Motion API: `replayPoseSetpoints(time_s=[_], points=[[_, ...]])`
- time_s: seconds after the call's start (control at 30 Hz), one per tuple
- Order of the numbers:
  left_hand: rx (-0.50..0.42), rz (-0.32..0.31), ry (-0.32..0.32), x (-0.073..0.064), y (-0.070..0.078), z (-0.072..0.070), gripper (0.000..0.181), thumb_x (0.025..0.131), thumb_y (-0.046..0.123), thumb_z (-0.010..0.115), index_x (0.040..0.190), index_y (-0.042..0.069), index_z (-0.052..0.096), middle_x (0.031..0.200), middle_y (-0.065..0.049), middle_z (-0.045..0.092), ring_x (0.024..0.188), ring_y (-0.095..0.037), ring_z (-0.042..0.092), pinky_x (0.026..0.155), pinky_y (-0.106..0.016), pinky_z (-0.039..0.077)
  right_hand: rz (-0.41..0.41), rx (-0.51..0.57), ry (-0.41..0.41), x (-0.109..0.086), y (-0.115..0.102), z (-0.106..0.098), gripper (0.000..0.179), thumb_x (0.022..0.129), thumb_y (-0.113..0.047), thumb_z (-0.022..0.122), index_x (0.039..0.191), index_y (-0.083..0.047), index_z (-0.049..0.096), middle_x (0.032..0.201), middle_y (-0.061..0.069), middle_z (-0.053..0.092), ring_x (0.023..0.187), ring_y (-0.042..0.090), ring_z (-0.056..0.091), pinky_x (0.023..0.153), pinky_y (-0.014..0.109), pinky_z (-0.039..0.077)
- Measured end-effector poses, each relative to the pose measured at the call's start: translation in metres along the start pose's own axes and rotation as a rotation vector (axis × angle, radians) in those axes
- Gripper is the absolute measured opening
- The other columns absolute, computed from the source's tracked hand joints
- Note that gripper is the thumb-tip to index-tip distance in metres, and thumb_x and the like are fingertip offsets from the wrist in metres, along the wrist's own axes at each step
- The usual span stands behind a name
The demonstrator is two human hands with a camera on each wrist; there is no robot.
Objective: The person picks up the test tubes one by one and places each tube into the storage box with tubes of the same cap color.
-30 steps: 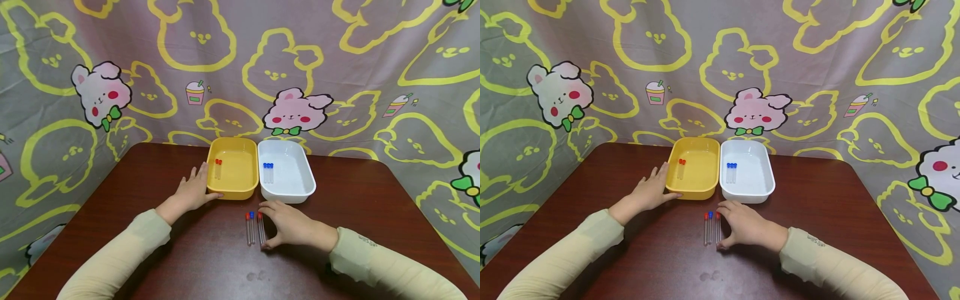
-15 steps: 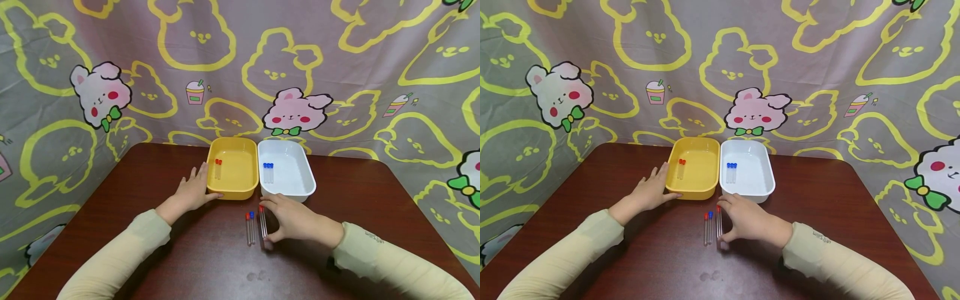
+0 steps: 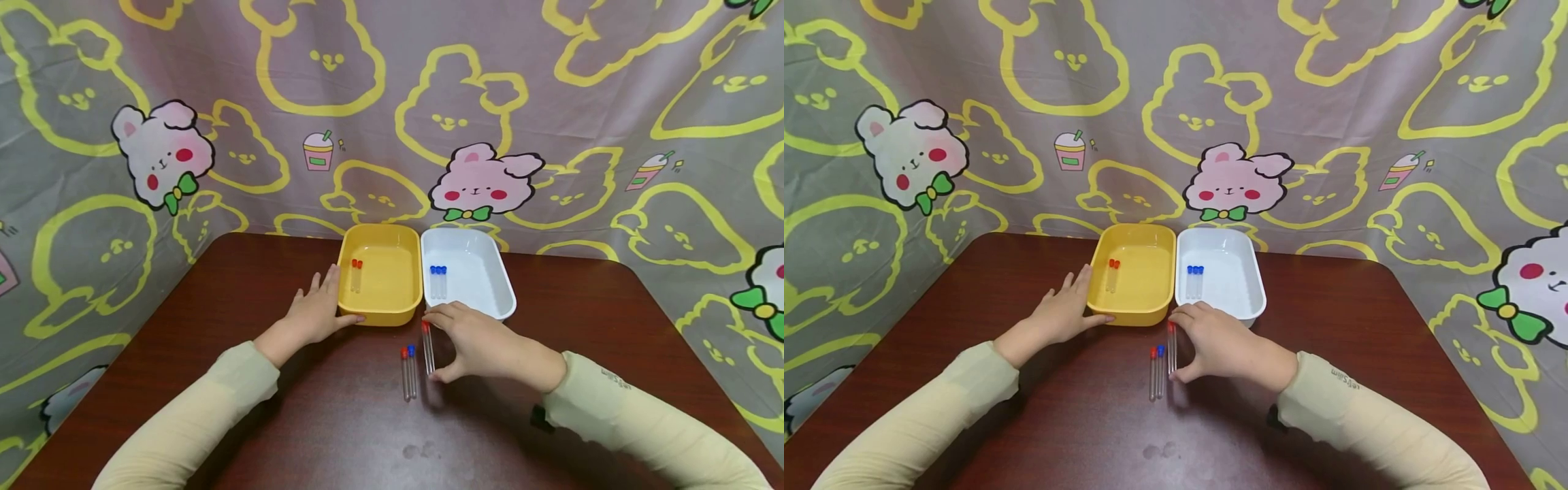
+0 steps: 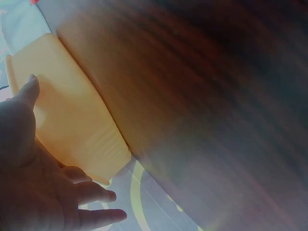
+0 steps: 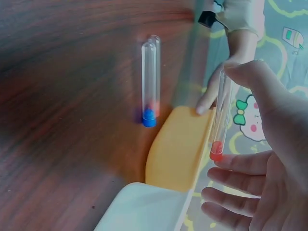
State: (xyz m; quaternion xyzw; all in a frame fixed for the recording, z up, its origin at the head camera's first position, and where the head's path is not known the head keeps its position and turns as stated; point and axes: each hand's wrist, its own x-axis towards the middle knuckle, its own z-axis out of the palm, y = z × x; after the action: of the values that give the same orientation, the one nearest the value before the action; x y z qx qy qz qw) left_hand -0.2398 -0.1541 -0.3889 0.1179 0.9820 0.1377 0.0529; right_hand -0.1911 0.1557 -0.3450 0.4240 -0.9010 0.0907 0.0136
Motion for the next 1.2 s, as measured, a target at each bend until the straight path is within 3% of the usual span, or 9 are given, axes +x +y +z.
replayPoseSetpoints(time_s=[0.87,1.2], points=[[0.004,0.001,0.003,-0.002,0.001,-0.002,0.115,0.093,0.062,0.066,0.162,-0.003,0.001,0.169,-0.021,0.005,0.152,-0.047,0.012,0.114,-0.069,0.021,-0.009,-0.018,0.047,0.025,0.002,-0.019,0.089,0.072,-0.048,0.090,0.136,0.004,0.059,0.135,0.017,0.061,0.127,0.035,0.055,0.109,0.045,0.044],[0.003,-0.003,-0.004,-0.002,0.002,-0.002,0.117,0.093,0.063,0.065,0.162,-0.003,-0.001,0.169,-0.021,0.004,0.152,-0.047,0.012,0.114,-0.069,0.021,0.024,-0.017,0.000,0.040,0.007,-0.022,0.092,0.075,-0.050,0.089,0.141,0.004,0.055,0.143,0.019,0.056,0.134,0.036,0.051,0.112,0.047,0.040]])
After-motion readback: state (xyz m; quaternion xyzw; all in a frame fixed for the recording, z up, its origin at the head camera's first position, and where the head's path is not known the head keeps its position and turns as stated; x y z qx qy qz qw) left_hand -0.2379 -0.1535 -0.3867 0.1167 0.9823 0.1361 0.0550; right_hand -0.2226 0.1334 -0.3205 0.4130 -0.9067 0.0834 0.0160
